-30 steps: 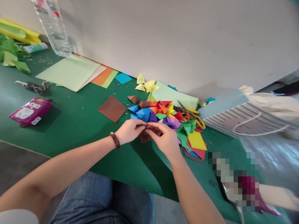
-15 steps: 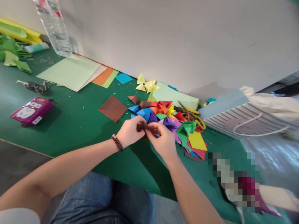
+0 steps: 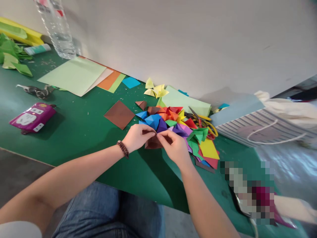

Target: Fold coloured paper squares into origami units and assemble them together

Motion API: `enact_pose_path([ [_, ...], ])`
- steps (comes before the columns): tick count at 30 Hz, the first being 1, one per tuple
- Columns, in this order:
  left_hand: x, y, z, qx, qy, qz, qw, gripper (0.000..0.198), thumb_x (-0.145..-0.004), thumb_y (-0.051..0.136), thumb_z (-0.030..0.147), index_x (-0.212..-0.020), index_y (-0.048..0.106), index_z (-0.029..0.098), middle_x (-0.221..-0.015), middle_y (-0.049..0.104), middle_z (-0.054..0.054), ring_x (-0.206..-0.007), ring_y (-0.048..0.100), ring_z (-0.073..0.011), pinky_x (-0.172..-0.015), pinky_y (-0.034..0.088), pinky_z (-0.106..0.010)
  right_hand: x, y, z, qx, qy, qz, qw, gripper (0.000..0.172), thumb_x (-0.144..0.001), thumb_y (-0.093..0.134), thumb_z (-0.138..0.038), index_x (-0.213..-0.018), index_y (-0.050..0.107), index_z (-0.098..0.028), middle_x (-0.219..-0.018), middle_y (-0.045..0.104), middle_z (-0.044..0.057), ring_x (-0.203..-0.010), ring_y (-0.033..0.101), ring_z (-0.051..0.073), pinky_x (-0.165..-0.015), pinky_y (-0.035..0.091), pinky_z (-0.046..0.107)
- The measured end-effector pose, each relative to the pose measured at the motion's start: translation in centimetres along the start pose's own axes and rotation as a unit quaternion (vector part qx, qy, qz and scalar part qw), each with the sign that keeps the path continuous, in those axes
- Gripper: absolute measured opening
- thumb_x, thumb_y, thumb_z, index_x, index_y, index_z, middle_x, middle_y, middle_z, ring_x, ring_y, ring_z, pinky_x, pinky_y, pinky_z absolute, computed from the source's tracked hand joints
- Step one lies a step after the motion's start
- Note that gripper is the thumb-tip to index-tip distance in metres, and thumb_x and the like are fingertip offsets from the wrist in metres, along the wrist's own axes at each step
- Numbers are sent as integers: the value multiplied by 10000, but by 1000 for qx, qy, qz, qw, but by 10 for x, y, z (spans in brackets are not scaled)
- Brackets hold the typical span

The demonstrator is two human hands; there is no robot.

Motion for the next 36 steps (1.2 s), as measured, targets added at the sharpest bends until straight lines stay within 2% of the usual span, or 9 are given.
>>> enact_pose_path([
  [9, 2, 0, 7, -55, 5, 1, 998, 196, -846, 523, 201, -864, 715, 166, -764, 718, -24, -632, 639, -139, -604, 490, -235, 4, 1, -13, 126, -83, 10, 989, 147, -867, 514, -296, -780, 597, -211, -742, 684, 36, -654, 621, 183, -616, 452, 295],
  [12, 4, 0, 14, -114, 54, 18, 992, 191, -843, 526, 176, -850, 717, 184, -878, 731, -30, -795, 659, -163, -721, 498, -254, 3, 4, -12, 129, -83, -6, 988, 142, -870, 515, -307, -775, 569, -217, -717, 658, 19, -638, 599, 170, -609, 431, 280],
  [15, 6, 2, 23, -170, 120, 19, 978, 211, -855, 503, 156, -849, 712, 185, -897, 721, -39, -843, 646, -172, -774, 489, -271, 4, 8, -14, 154, -91, -38, 983, 192, -887, 476, -309, -723, 520, -221, -652, 590, 0, -592, 537, 156, -561, 372, 269],
  [19, 13, 3, 34, -251, 184, 31, 950, 248, -881, 458, 189, -769, 677, 161, -817, 680, -63, -766, 618, -168, -696, 468, -267, 5, 9, -19, 130, -93, -52, 986, 248, -899, 420, -265, -654, 424, -225, -594, 496, -19, -564, 468, 139, -550, 337, 257],
  [25, 18, 8, 34, -343, 197, 12, 919, 240, -830, 455, 181, -632, 589, 162, -680, 604, -49, -617, 546, -152, -529, 349, -253, 7, 19, -20, 158, -114, -65, 979, 236, -866, 437, -231, -636, 386, -226, -577, 458, -21, -536, 424, 138, -522, 298, 264],
  [28, 17, 8, 35, -319, 202, 7, 926, 200, -798, 473, 168, -617, 560, 168, -668, 592, -32, -616, 532, -137, -539, 348, -243, 8, 18, -25, 161, -142, -62, 975, 216, -855, 431, -221, -642, 396, -227, -595, 471, -12, -557, 435, 145, -535, 311, 268],
  [31, 16, 4, 39, -233, 194, -7, 953, 140, -773, 484, 157, -647, 542, 177, -652, 588, -2, -615, 526, -119, -573, 374, -229, 7, 10, -25, 116, -122, -55, 984, 246, -869, 430, -247, -630, 378, -227, -579, 439, -28, -549, 419, 133, -535, 318, 260],
  [33, 13, 3, 36, -155, 143, -36, 977, 114, -777, 479, 173, -673, 523, 184, -620, 577, 21, -552, 519, -100, -534, 376, -214, 6, 6, -23, 78, -91, -58, 991, 268, -868, 449, -270, -617, 367, -225, -559, 410, -42, -529, 394, 122, -515, 309, 253],
  [36, 11, 10, 21, 5, 3, -129, 992, 163, -819, 449, 223, -659, 453, 193, -499, 517, 48, -418, 503, -91, -432, 371, -195, 5, 6, -18, 32, -55, -77, 995, 282, -858, 472, -287, -608, 360, -223, -541, 381, -53, -512, 375, 112, -491, 297, 247],
])
Point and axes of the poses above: each hand's wrist, its own x-axis away from the middle knuckle, its own y-axis out of the palm, z = x × y, the point moved 7 cm from there along -x, towards the middle knuckle
